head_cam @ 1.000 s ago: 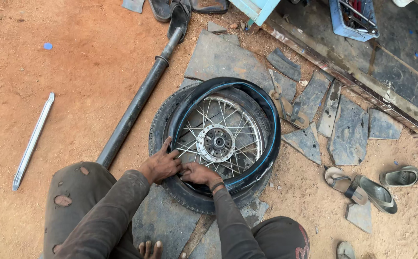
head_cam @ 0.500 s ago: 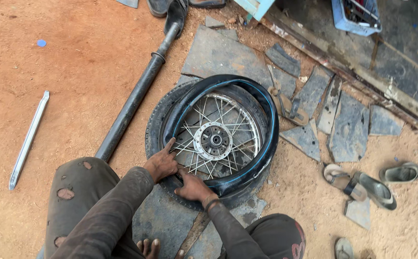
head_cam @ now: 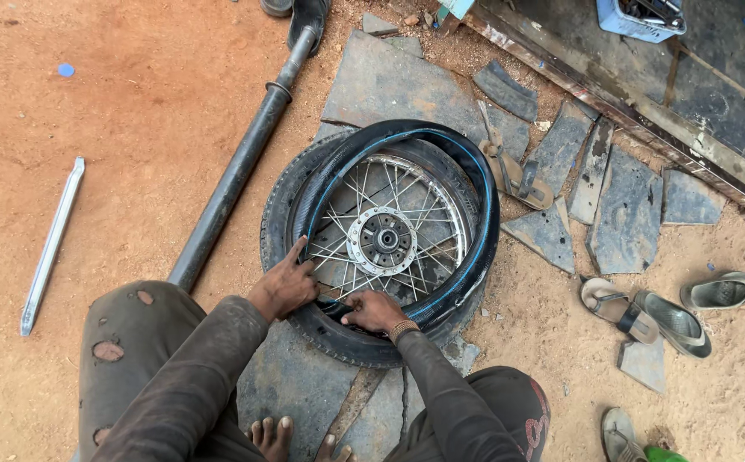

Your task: The person removes a motorcycle tire from its rim by hand, prying the bead off the rim edge and pulling the tire away from the wheel. The tire is fully detached from the rim by the end of the clip.

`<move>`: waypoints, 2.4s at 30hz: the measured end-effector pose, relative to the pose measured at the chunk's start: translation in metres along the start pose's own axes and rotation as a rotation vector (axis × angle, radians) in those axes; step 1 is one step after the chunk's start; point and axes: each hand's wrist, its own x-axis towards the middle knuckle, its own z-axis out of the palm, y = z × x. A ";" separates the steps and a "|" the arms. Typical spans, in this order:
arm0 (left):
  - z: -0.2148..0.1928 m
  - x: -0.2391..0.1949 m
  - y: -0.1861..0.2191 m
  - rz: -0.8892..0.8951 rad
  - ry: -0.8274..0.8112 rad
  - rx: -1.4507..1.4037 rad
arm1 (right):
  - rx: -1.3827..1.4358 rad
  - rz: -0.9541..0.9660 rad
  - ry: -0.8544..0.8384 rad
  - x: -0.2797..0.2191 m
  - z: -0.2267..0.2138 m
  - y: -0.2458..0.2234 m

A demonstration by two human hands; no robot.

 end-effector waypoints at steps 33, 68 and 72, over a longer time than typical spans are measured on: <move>0.022 0.022 0.015 0.153 -0.204 -0.027 | -0.212 0.164 -0.399 0.019 0.014 -0.036; 0.056 0.031 0.040 0.152 -0.055 -0.107 | -0.144 -0.185 0.154 -0.067 0.052 0.023; 0.065 0.038 0.040 0.173 -0.147 -0.075 | -0.269 -0.247 0.244 -0.070 0.039 -0.002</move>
